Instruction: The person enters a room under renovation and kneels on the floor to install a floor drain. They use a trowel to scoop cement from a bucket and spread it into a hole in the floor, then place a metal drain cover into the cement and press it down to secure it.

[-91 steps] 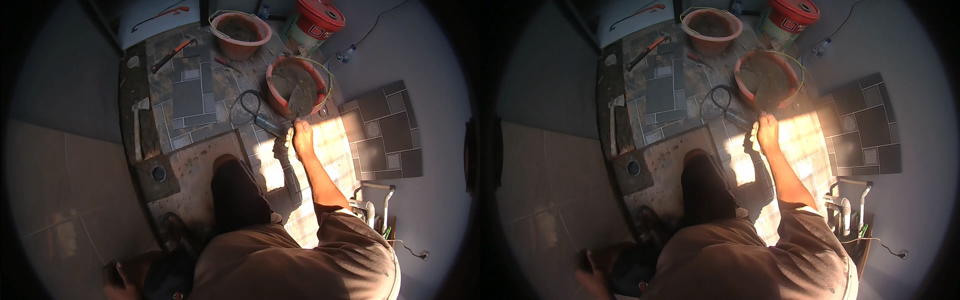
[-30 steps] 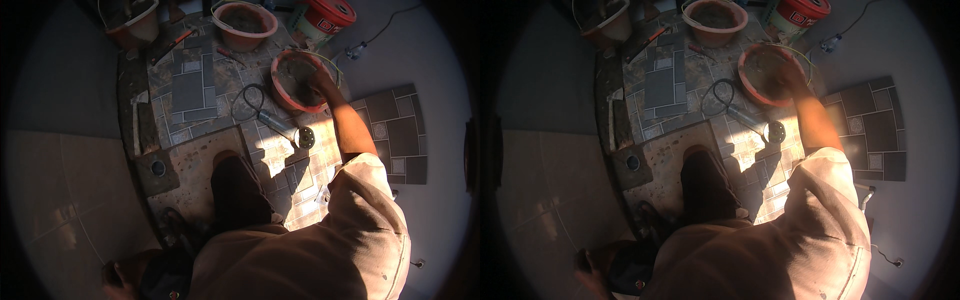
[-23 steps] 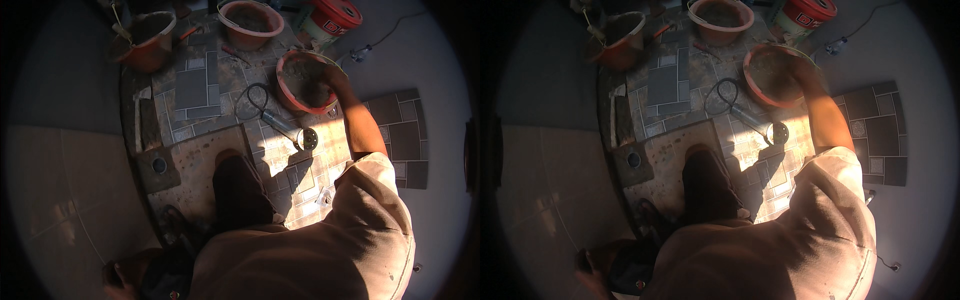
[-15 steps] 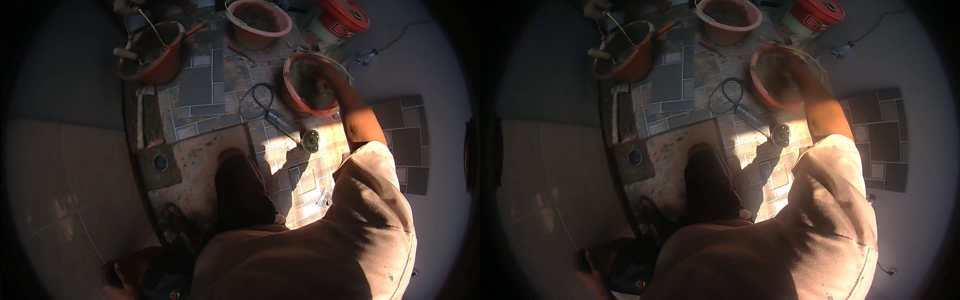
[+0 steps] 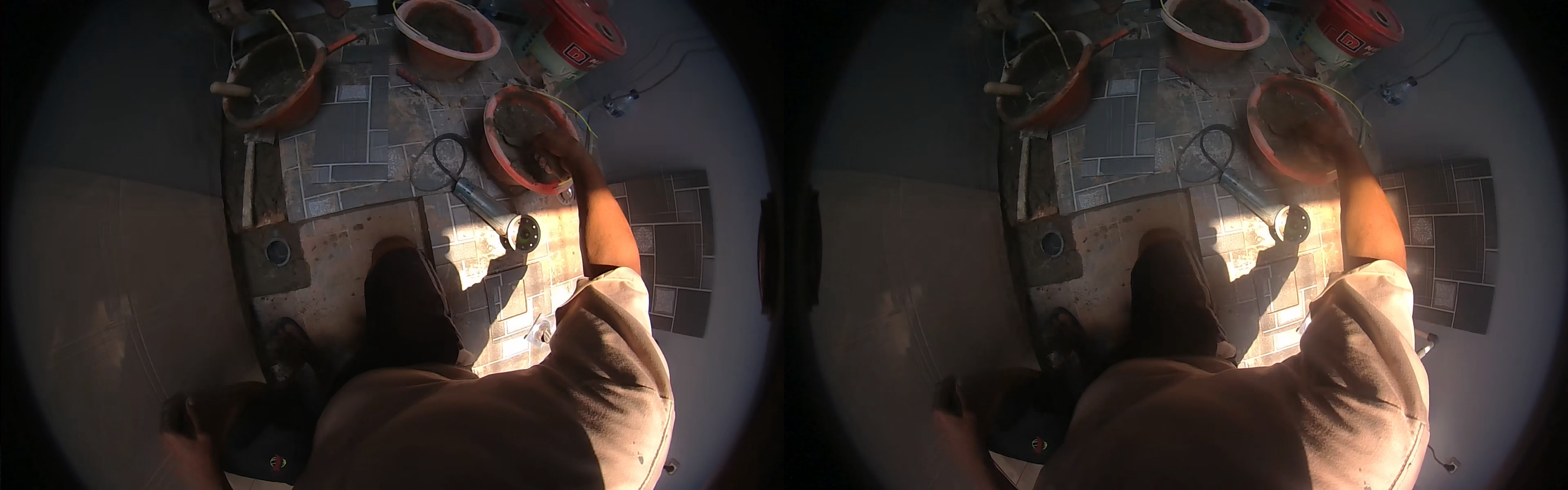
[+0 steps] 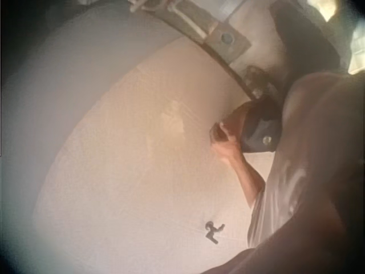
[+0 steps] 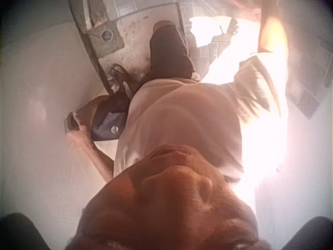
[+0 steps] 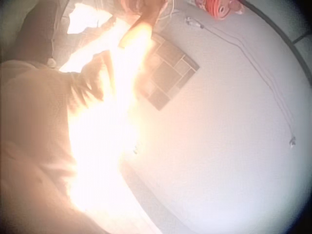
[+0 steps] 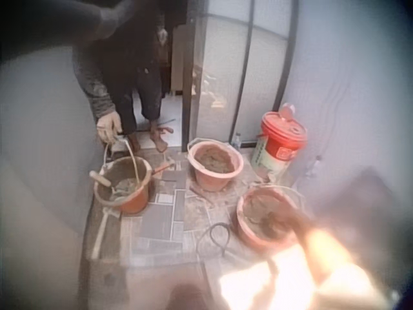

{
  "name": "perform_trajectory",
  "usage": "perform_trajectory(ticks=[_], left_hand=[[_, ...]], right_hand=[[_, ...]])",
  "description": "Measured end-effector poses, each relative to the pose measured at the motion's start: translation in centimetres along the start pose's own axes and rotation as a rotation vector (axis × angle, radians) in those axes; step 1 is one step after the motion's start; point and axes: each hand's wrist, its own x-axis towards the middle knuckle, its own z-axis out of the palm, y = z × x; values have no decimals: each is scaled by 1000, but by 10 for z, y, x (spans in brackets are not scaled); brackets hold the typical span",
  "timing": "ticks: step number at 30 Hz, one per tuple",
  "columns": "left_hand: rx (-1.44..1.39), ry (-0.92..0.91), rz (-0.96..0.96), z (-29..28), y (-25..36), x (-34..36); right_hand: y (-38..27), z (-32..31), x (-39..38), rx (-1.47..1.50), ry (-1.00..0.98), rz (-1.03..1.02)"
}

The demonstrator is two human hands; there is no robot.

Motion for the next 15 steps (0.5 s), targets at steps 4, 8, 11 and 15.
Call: perform_trajectory(ticks=[4,8,11,15], left_hand=[[-79,5,117,0,-3,1],[-14,43,189,1,-5,-4],[-32,30,208,2,-5,-12],[-87,-16,156,-3,-3,-24]], right_hand=[[34,33,-30,104,34,-213],[55,50,-56,136,165,-307],[62,47,-67,274,61,-26],[42,26,-75,280,-5,-50]])
